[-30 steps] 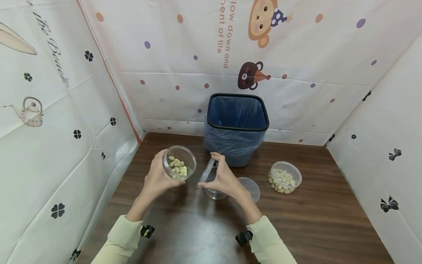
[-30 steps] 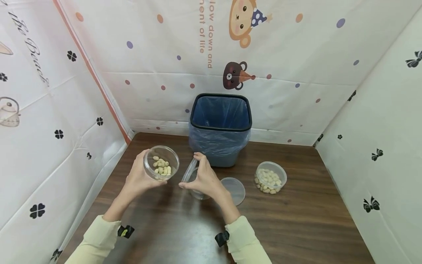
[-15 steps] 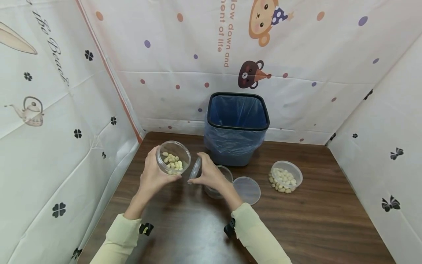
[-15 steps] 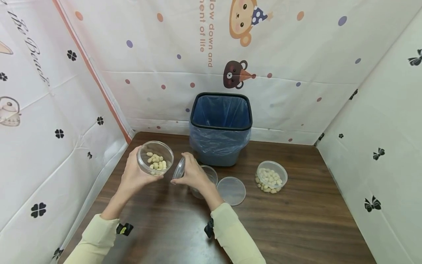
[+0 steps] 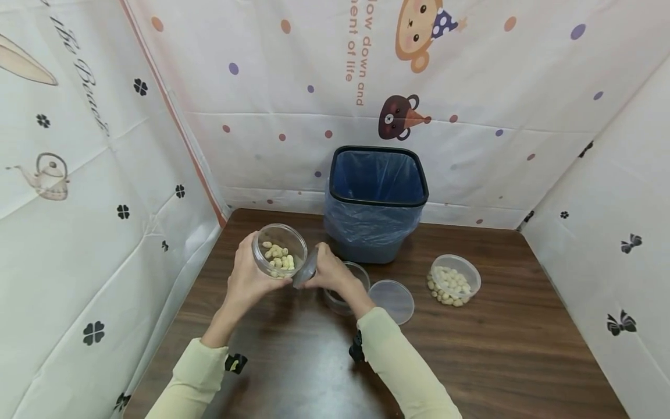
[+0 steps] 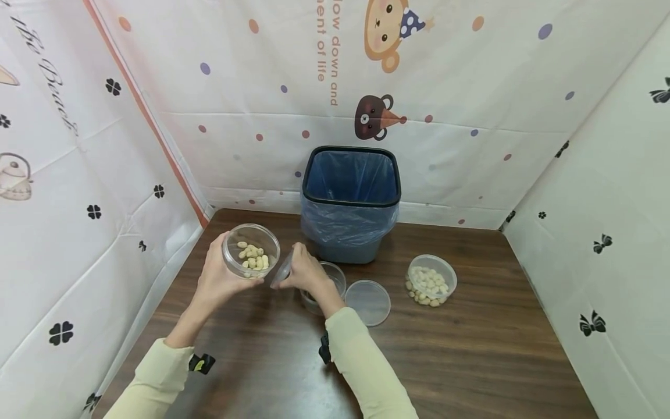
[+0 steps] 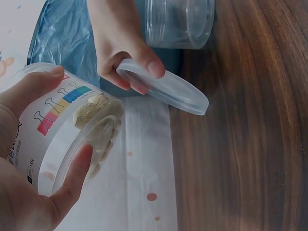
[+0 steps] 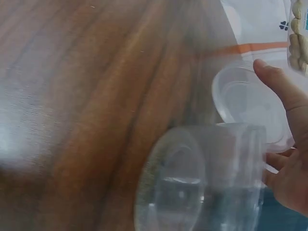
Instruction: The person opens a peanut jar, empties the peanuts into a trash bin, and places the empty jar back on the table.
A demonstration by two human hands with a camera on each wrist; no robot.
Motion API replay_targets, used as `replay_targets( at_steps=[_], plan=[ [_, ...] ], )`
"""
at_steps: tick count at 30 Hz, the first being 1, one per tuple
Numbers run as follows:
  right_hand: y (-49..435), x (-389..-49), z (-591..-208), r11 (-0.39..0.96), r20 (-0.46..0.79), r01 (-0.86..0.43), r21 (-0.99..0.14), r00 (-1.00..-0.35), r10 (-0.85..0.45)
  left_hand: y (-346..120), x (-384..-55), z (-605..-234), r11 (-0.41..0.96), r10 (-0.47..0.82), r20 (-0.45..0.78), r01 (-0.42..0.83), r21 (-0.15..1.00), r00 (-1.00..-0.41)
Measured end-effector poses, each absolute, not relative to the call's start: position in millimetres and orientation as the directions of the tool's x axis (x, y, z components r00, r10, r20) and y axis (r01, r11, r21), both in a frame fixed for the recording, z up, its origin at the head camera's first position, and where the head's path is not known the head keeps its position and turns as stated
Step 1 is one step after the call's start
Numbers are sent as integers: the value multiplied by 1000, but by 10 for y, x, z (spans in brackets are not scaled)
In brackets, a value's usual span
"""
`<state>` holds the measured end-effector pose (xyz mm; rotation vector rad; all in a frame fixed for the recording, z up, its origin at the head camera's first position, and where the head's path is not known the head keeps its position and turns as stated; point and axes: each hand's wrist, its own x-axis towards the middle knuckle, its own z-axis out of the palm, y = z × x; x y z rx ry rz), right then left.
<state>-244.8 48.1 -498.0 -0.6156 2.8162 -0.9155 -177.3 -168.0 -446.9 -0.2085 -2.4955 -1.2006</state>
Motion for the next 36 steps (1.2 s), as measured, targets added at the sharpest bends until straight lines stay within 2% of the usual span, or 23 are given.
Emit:
replay_targets(
  at_steps=[10, 21, 36],
  plan=[
    [357, -2638, -4839, 884, -151, -373, -281, -893, -425, -1686, -1780, -4454, 626, -21, 383, 286, 726, -924],
    [247, -2680, -4934, 940, -295, -283, -190, -897, -330, -1646, -1761, -4480, 631, -31, 347, 251, 734, -938],
    [194, -2666, -5014, 956, -327, -281, -89, -898, -295, -1626, -1752, -4471, 631, -39, 331, 234, 739, -943]
  ],
)
